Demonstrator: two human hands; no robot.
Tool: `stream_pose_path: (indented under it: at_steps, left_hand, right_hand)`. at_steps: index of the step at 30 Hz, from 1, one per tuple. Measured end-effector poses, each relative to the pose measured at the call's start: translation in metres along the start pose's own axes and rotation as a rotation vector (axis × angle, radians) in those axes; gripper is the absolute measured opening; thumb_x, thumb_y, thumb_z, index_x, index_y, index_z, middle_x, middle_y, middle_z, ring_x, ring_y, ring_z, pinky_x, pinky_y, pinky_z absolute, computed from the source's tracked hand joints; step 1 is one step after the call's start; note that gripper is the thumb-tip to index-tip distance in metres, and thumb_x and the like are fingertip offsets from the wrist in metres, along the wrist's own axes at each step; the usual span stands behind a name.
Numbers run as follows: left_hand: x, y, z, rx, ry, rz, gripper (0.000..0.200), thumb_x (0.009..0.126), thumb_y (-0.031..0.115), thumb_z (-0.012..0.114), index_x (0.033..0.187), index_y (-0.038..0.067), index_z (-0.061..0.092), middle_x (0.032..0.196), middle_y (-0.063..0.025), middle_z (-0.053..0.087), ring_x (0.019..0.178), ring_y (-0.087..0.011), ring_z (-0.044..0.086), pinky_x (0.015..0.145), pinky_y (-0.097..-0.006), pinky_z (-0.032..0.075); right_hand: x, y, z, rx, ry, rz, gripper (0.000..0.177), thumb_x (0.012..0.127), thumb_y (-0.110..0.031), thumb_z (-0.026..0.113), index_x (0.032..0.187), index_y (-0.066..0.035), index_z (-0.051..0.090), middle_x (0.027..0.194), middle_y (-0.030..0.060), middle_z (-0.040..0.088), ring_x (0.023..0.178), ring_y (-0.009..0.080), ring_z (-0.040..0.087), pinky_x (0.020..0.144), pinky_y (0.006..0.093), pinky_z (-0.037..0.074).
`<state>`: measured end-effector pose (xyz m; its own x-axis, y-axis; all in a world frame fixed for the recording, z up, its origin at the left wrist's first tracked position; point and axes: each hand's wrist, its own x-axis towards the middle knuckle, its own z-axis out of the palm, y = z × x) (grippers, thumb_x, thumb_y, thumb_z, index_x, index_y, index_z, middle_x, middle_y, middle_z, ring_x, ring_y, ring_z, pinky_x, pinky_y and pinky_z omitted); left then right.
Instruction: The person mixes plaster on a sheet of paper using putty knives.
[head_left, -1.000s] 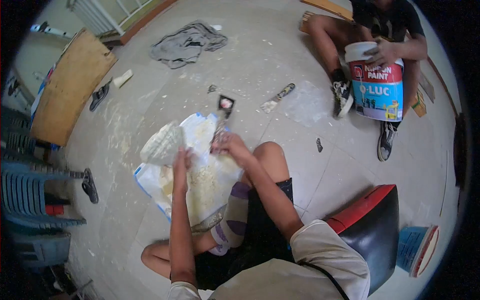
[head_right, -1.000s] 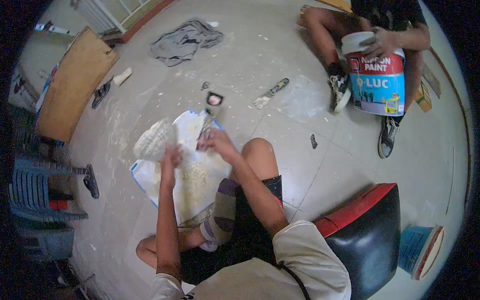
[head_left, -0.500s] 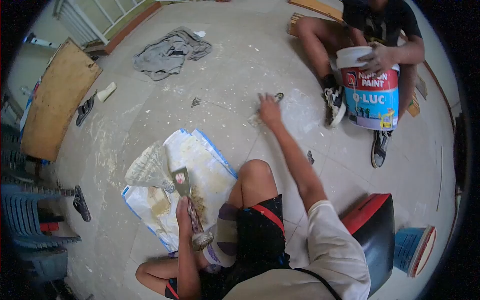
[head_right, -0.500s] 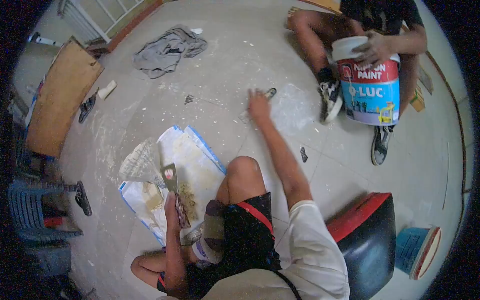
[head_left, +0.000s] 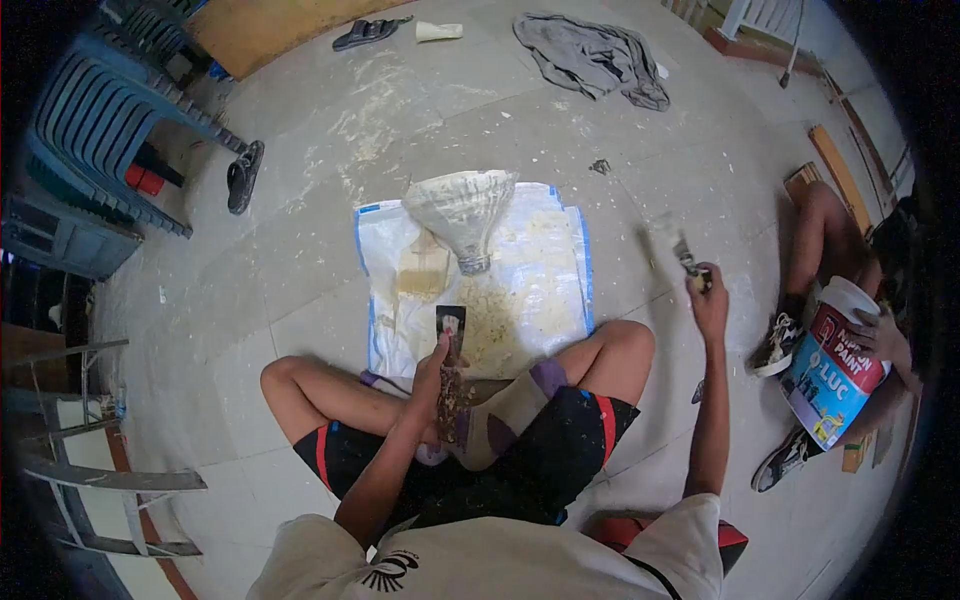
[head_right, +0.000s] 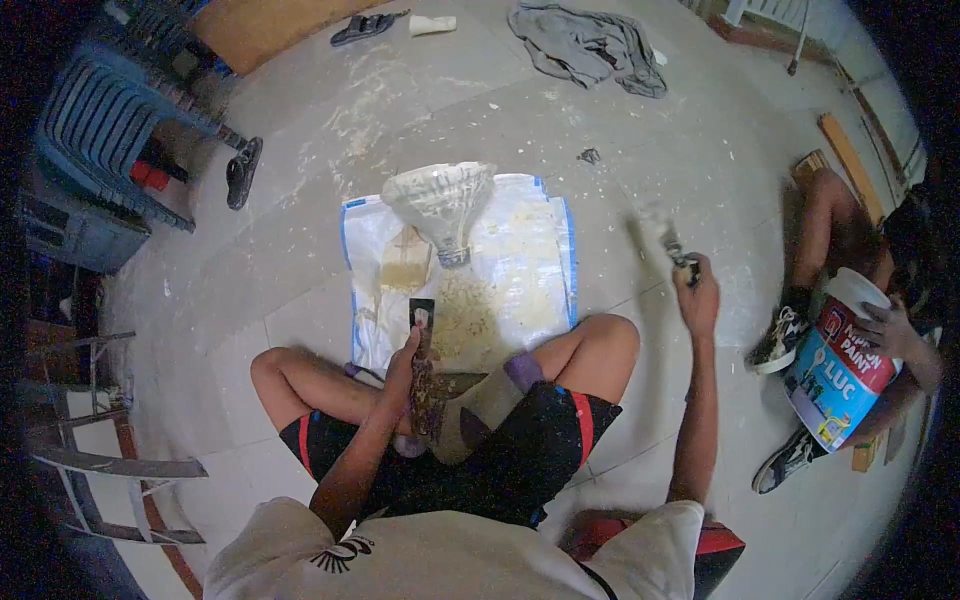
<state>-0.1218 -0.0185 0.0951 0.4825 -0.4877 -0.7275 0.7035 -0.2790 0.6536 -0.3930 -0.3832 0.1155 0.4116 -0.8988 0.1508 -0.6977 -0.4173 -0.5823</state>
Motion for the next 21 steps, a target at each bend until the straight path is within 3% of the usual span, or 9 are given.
stream_pose_path:
  at_steps: [2, 4, 6, 8, 10, 12, 16, 21]
  left_hand:
    - [0.002, -0.001, -0.004, 0.019, -0.065, 0.098, 0.04, 0.084, 0.043, 0.053, 0.088, 0.003, 0.058, 0.071, -0.0032, 0.056, 0.056, -0.0114, 0.052, 0.052, -0.0237, 0.044]
    - [0.008, -0.003, -0.008, 0.017, -0.111, 0.134, 0.036, 0.084, 0.039, 0.055, 0.093, 0.004, 0.056, 0.074, -0.0036, 0.057, 0.057, -0.0122, 0.053, 0.053, -0.0244, 0.044]
    - [0.021, -0.011, -0.017, -0.006, -0.126, 0.1, 0.034, 0.083, 0.035, 0.056, 0.097, 0.004, 0.054, 0.077, -0.0041, 0.057, 0.058, -0.0131, 0.054, 0.054, -0.0249, 0.044]
    - [0.039, -0.022, -0.03, 0.064, -0.092, 0.15, 0.033, 0.084, 0.034, 0.055, 0.097, 0.004, 0.053, 0.078, -0.0051, 0.059, 0.059, -0.0141, 0.055, 0.053, -0.026, 0.045]
    - [0.045, -0.026, -0.036, 0.079, -0.045, 0.13, 0.032, 0.085, 0.033, 0.052, 0.097, 0.003, 0.053, 0.079, -0.0064, 0.06, 0.06, -0.0151, 0.056, 0.052, -0.027, 0.045]
    - [0.044, -0.029, -0.041, 0.05, 0.008, 0.023, 0.032, 0.086, 0.033, 0.05, 0.097, 0.003, 0.053, 0.081, -0.0078, 0.061, 0.061, -0.0161, 0.057, 0.051, -0.028, 0.046]
    - [0.057, -0.04, -0.051, -0.055, -0.069, -0.022, 0.034, 0.087, 0.032, 0.045, 0.099, 0.002, 0.052, 0.085, -0.0109, 0.062, 0.063, -0.0179, 0.058, 0.052, -0.0299, 0.048]
    - [0.06, -0.04, -0.044, -0.253, -0.071, -0.064, 0.035, 0.087, 0.03, 0.042, 0.101, -0.001, 0.053, 0.089, -0.0123, 0.062, 0.069, -0.0198, 0.061, 0.056, -0.0318, 0.051]
  right_hand:
    - [-0.033, -0.065, -0.004, 0.54, -0.09, 0.232, 0.029, 0.078, -0.011, 0.062, 0.105, -0.008, 0.052, 0.079, 0.0037, 0.056, 0.066, 0.0149, 0.053, 0.061, 0.0282, 0.045]
    - [-0.061, -0.074, 0.022, 0.58, -0.039, 0.097, 0.031, 0.077, -0.007, 0.062, 0.106, -0.008, 0.051, 0.08, 0.0029, 0.055, 0.067, 0.0098, 0.05, 0.058, 0.026, 0.045]
    - [-0.097, -0.143, 0.02, 0.821, -0.151, 0.303, 0.036, 0.075, -0.005, 0.061, 0.109, -0.007, 0.049, 0.085, 0.0061, 0.055, 0.069, 0.01, 0.051, 0.06, 0.0251, 0.044]
    - [-0.122, -0.192, 0.012, 0.49, -0.362, 0.322, 0.042, 0.073, -0.004, 0.06, 0.113, -0.006, 0.047, 0.094, 0.0099, 0.055, 0.078, 0.0155, 0.054, 0.069, 0.0268, 0.045]
    - [-0.152, -0.17, 0.072, 0.69, -0.328, 0.118, 0.046, 0.072, -0.005, 0.059, 0.116, -0.007, 0.046, 0.097, 0.0146, 0.056, 0.087, 0.024, 0.056, 0.08, 0.0309, 0.043]
    - [-0.175, -0.181, 0.089, 0.584, -0.394, -0.017, 0.049, 0.073, -0.008, 0.058, 0.119, -0.008, 0.044, 0.1, 0.0185, 0.056, 0.095, 0.0293, 0.054, 0.086, 0.0332, 0.041]
    - [-0.192, -0.231, 0.071, 0.163, -0.481, -0.073, 0.043, 0.071, -0.02, 0.062, 0.111, -0.009, 0.055, 0.096, 0.0192, 0.06, 0.088, 0.0355, 0.057, 0.078, 0.0397, 0.046]
    - [-0.204, -0.258, 0.068, -0.101, -0.541, -0.109, 0.044, 0.07, -0.026, 0.064, 0.11, -0.01, 0.057, 0.089, 0.0166, 0.062, 0.082, 0.0333, 0.06, 0.071, 0.0402, 0.047]
